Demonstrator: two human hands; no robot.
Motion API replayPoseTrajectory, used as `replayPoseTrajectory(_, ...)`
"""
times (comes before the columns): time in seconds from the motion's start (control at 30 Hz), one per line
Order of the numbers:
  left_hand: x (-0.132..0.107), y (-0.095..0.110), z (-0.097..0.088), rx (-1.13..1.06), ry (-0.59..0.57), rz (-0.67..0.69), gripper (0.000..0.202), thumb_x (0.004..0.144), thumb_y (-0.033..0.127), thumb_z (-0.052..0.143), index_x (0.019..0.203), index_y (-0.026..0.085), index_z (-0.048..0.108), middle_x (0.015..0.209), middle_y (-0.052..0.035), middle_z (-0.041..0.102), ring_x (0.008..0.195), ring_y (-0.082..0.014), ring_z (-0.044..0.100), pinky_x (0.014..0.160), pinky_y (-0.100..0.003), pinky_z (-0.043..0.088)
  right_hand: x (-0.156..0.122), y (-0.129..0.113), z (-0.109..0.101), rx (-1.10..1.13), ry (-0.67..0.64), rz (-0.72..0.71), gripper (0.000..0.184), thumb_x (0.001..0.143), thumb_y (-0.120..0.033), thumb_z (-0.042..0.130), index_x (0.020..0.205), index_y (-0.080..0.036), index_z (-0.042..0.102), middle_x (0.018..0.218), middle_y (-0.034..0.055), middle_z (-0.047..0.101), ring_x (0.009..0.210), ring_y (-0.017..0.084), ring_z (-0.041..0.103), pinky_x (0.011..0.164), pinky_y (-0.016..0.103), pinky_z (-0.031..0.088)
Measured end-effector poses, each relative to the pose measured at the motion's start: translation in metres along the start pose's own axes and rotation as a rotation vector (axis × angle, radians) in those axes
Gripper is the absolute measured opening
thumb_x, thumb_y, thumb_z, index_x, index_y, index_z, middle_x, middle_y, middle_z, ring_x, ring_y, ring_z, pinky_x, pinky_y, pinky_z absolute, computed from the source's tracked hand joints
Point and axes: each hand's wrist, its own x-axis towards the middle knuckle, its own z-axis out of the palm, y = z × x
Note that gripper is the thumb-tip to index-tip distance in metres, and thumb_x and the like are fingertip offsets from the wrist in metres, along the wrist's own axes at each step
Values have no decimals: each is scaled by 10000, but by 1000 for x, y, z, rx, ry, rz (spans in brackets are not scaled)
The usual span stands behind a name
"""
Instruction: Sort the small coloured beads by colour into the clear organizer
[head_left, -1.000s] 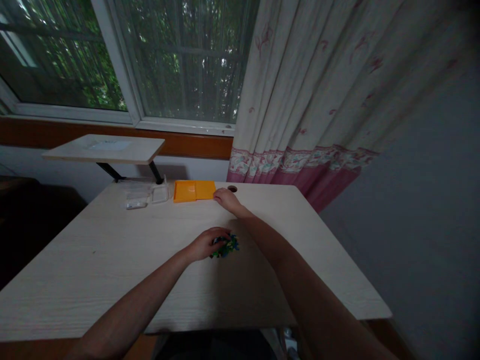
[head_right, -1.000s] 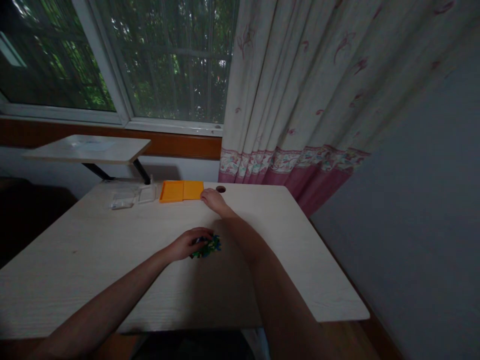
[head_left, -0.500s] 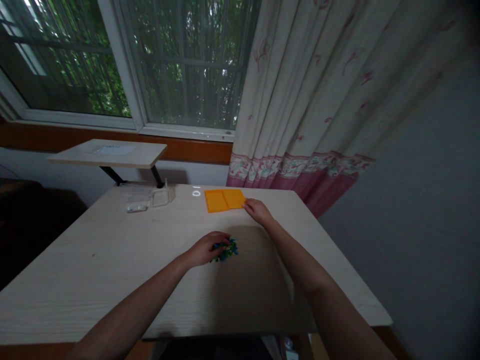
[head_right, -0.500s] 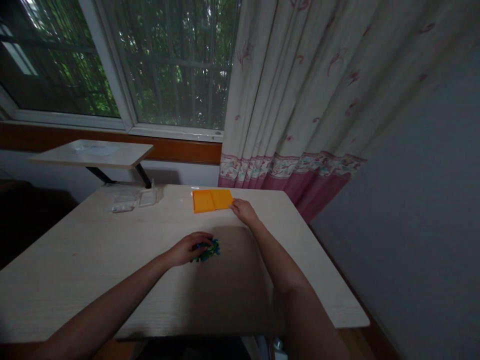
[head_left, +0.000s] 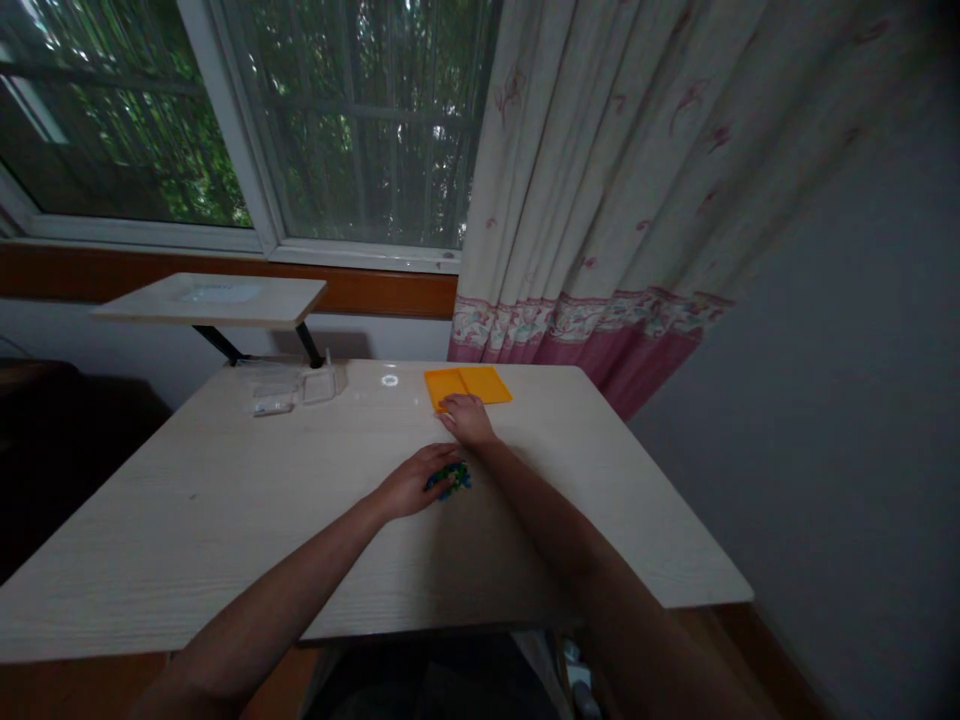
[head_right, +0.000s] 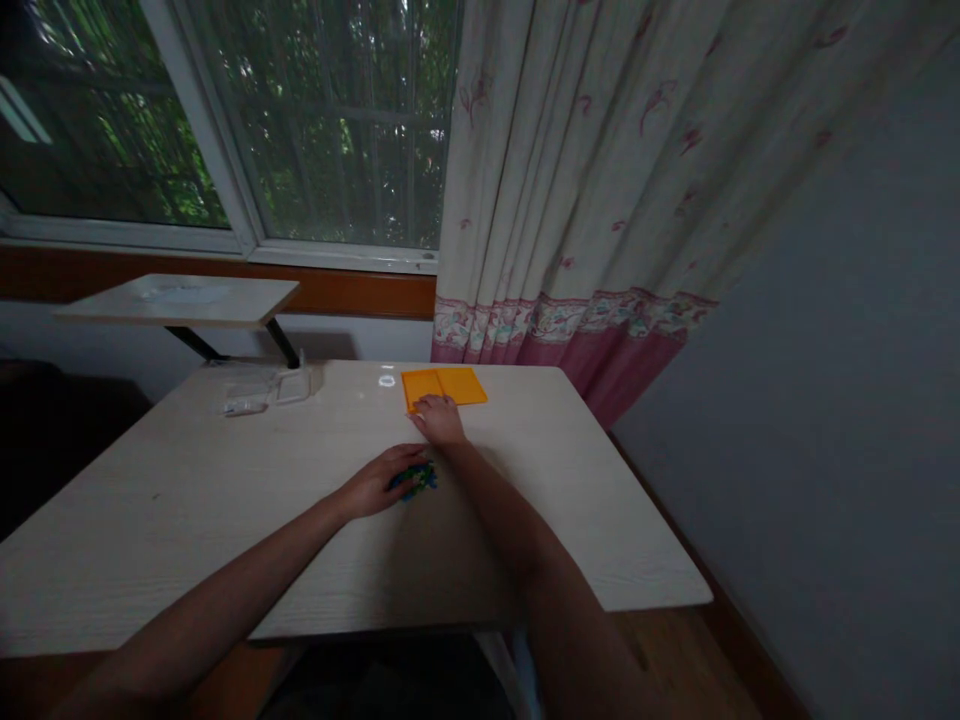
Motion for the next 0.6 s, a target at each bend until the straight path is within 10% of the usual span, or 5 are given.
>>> replayPoseTrajectory(0.3, 1, 3, -5, 22, -67, 22, 375, 959, 378, 569, 1300, 230, 618, 1428, -118, 557, 1325, -262, 514, 1127, -449, 436, -45, 53, -22, 21, 12, 67, 388, 938, -522, 575, 821, -172, 696, 1064, 140, 742, 1223, 262, 606, 1180, 465, 280)
replayPoseTrajectory(0.6, 1, 6, -5, 25, -24, 46, 398, 961, 369, 572, 1331, 225, 588, 1422, -135, 556, 1325, -264, 511, 1118, -459, 442, -86, 81, -23, 86, 121, 211, 265, 981, -308, 461, 936, -165, 680, 1159, 151, 714, 1325, 250, 529, 1137, 460, 349)
